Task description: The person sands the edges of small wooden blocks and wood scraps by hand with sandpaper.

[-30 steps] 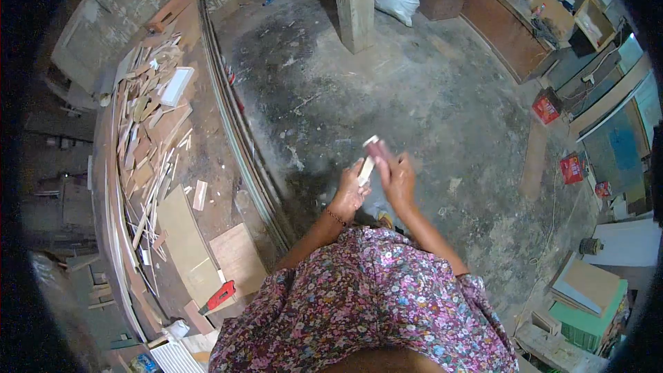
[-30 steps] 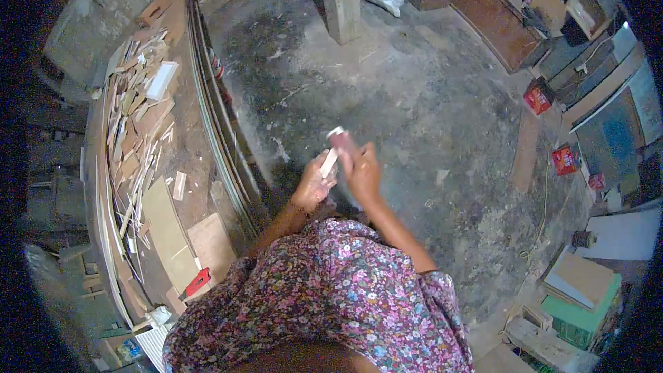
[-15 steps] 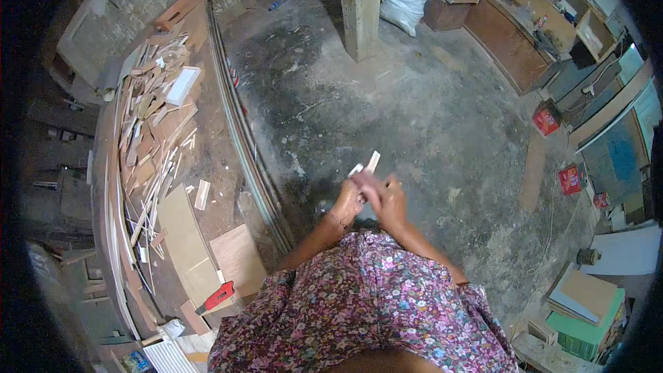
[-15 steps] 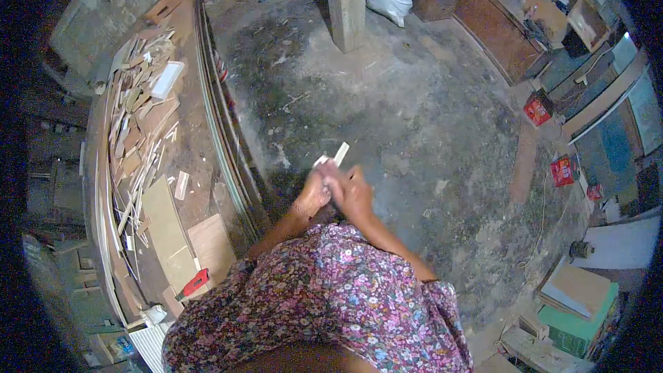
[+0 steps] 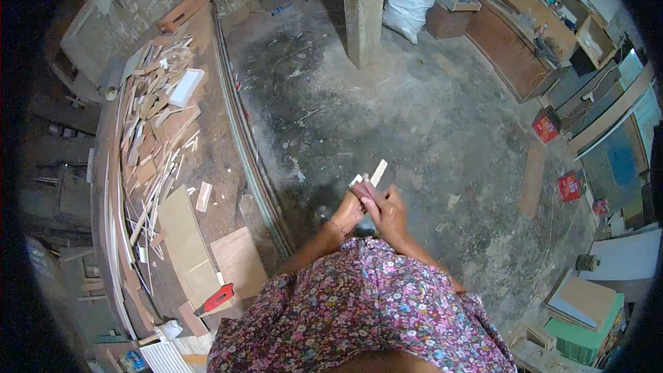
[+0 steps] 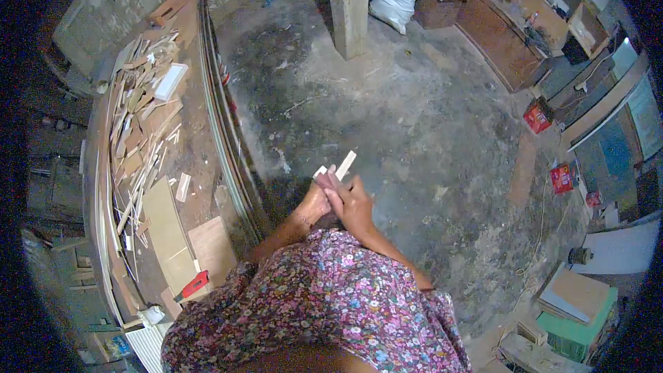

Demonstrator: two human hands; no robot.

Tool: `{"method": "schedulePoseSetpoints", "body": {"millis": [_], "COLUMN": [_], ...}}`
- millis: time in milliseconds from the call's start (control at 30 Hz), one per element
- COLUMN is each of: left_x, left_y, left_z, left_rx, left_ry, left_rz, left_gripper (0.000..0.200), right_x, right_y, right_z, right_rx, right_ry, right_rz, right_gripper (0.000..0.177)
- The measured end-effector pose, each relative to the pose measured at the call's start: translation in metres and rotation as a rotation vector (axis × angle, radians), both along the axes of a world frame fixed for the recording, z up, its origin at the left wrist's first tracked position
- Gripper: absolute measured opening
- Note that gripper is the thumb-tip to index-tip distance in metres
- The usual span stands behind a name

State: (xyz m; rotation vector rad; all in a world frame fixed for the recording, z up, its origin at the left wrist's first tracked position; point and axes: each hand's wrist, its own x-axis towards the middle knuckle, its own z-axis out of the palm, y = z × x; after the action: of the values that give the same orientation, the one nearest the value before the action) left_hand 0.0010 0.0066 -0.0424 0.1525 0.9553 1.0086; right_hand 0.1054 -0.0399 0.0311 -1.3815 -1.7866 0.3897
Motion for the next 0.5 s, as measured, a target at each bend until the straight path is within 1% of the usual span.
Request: {"method": "schedulePoseSetpoints", "body": {"millis": [33, 67, 100, 133, 167, 200, 267, 333, 400, 433, 467, 500], "left_x": [-0.006, -0.01, -0.007, -0.003, 0.001, 0.004, 0.003, -0.003, -0.011, -0.015, -0.017, -0.007], "left_y": [-0.004, -0.01, -0.014, -0.015, -0.016, -0.016, -0.013, -0.012, -0.01, -0.008, -0.01, -0.013], "left_z": [0.008, 0.015, 0.021, 0.031, 0.042, 0.051, 0.055, 0.045, 0.007, -0.015, -0.027, 0.029], "left_rx": [0.049, 0.093, 0.036, 0.036, 0.037, 0.038, 0.023, -0.018, 0.067, 0.111, 0.154, -0.025], "left_ry": [-0.034, -0.068, -0.116, -0.06, -0.005, 0.051, 0.028, -0.003, 0.047, 0.071, 0.094, -0.017], "left_rz": [-0.087, -0.173, -0.168, -0.188, -0.21, -0.231, -0.176, -0.102, -0.101, -0.104, -0.11, -0.081], "left_gripper": [0.024, 0.022, 0.025, 0.026, 0.026, 0.027, 0.025, 0.022, 0.018, 0.017, 0.016, 0.02], "right_x": [0.0, 0.002, 0.009, 0.016, 0.021, 0.021, 0.02, 0.008, -0.005, -0.002, 0.002, 0.007], "right_y": [-0.002, 0.004, 0.017, 0.031, 0.044, 0.043, 0.044, 0.016, -0.007, -0.007, -0.004, 0.006], "right_z": [0.0, 0.0, 0.0, 0.0, -0.008, -0.011, -0.012, 0.004, 0.006, 0.0, -0.003, -0.004], "right_rx": [0.018, 0.018, 0.017, 0.019, -0.082, -0.051, 0.02, -0.001, 0.006, 0.033, 0.029, 0.029], "right_ry": [0.003, -0.015, -0.032, -0.051, -0.076, -0.087, -0.11, -0.064, 0.008, 0.004, -0.022, -0.048], "right_rz": [0.015, -0.061, -0.141, -0.224, -0.301, -0.305, -0.303, -0.143, 0.006, 0.021, -0.043, -0.11], "right_gripper": [0.034, 0.034, 0.033, 0.033, 0.034, 0.034, 0.033, 0.033, 0.034, 0.035, 0.035, 0.035]}}
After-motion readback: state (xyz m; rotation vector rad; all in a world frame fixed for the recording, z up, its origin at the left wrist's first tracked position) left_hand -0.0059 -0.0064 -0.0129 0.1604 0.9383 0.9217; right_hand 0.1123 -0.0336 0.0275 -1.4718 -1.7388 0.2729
